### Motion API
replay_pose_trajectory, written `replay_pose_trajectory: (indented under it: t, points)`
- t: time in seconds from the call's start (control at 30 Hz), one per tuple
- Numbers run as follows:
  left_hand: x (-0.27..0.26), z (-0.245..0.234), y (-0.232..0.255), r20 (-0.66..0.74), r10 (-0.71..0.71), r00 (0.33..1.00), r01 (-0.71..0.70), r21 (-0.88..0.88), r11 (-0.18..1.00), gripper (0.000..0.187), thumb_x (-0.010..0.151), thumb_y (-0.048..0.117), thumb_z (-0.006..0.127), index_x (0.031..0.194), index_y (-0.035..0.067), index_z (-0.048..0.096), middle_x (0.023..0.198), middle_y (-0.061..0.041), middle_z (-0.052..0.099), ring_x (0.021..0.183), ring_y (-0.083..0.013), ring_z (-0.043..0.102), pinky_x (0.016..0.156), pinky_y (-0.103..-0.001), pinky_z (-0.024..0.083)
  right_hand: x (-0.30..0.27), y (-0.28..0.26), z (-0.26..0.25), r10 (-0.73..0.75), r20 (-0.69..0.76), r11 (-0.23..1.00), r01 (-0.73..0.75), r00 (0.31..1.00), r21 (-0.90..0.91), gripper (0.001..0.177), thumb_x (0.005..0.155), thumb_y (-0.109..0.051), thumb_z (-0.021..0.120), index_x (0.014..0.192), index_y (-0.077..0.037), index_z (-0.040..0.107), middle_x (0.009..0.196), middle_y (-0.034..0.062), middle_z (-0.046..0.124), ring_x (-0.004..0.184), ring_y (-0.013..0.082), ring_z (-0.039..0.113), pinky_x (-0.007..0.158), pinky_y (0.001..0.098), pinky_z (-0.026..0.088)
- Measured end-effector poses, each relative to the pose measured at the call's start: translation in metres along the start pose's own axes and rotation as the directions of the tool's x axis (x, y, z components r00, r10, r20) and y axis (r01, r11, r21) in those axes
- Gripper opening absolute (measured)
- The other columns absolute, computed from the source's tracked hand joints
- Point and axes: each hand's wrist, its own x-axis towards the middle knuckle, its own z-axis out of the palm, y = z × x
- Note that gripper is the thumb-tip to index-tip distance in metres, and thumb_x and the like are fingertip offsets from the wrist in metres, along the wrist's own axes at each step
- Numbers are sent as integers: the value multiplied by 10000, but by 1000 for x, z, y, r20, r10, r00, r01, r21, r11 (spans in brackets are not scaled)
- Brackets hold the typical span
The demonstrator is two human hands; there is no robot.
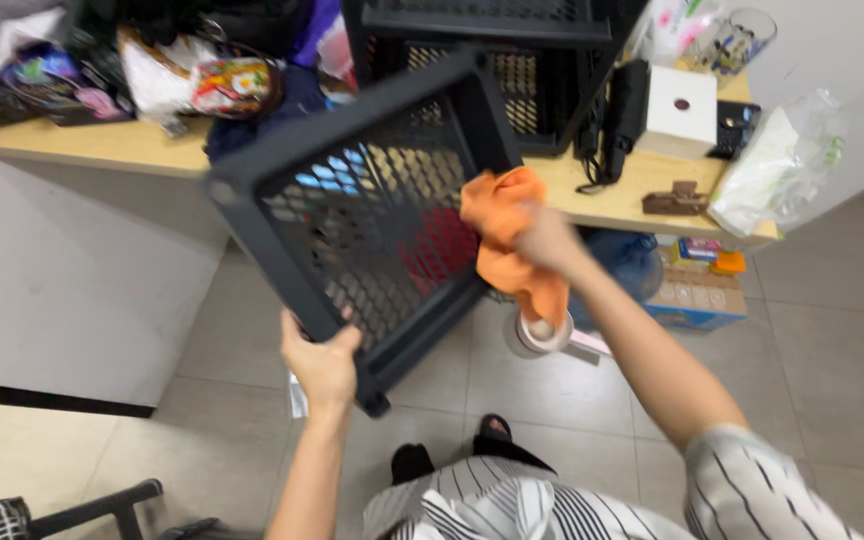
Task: The person assembles a black plastic storage rack by snapping together side panels and shelves, then wipes the surfaces with an orange cloth. After assembly, the person places several packaged items into the top shelf of the rack.
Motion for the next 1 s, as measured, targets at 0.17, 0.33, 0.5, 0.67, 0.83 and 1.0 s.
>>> replay_pose_trajectory:
  t: [0.17,0.33,0.5,0.67,0.83,1.0]
  points:
    - [-10,7,2,74,77,994,-80,33,996,518,681,-106,655,1184,-37,551,1059,-59,645,998,-161,697,919,-282,554,58,-21,-74,195,-570,912,66,798,405,520,839,28,612,1354,-5,551,1179,192,638,1011,346,618,874,421,514]
    - [-15,11,7,122,120,985,-120,-4,993,495,692,-121,648,1177,-48,574,1050,-90,651,977,-162,658,893,-273,537,91,-53,-80,-256,-512,930,66,820,-360,750,788,-192,790,1457,9,515,1428,211,559,1106,451,546,981,492,401]
    - [-2,3,5,37,34,999,-28,-144,989,489,659,-87,656,1137,-11,585,1008,-35,666,922,-113,680,814,-250,559,-7,-8,-23,46,-341,999,-44,939,15,476,918,-323,787,1262,-36,627,1164,208,693,1071,417,649,922,484,517]
    - [8,5,-10,39,65,997,-67,48,997,455,669,-74,696,1112,-8,611,905,-33,649,803,-110,619,742,-262,526,-74,20,5,503,-28,804,-480,864,-351,449,920,-281,767,1209,36,634,988,316,703,927,507,670,812,544,547]
    - [17,18,-22,10,-77,997,77,-41,996,448,656,-71,696,1080,10,578,889,-20,632,772,-123,622,711,-268,531,-65,-63,-71,-14,-210,1000,14,978,1,393,921,-74,625,1308,-12,656,1217,224,705,1157,403,683,999,455,531]
    - [15,27,-42,142,-106,984,116,-60,991,490,624,-84,688,1084,19,554,875,-39,623,758,-144,613,691,-288,527,32,-219,-22,-247,-413,892,372,876,256,488,960,-57,685,1419,16,536,1398,244,585,1336,394,533,1169,448,404]
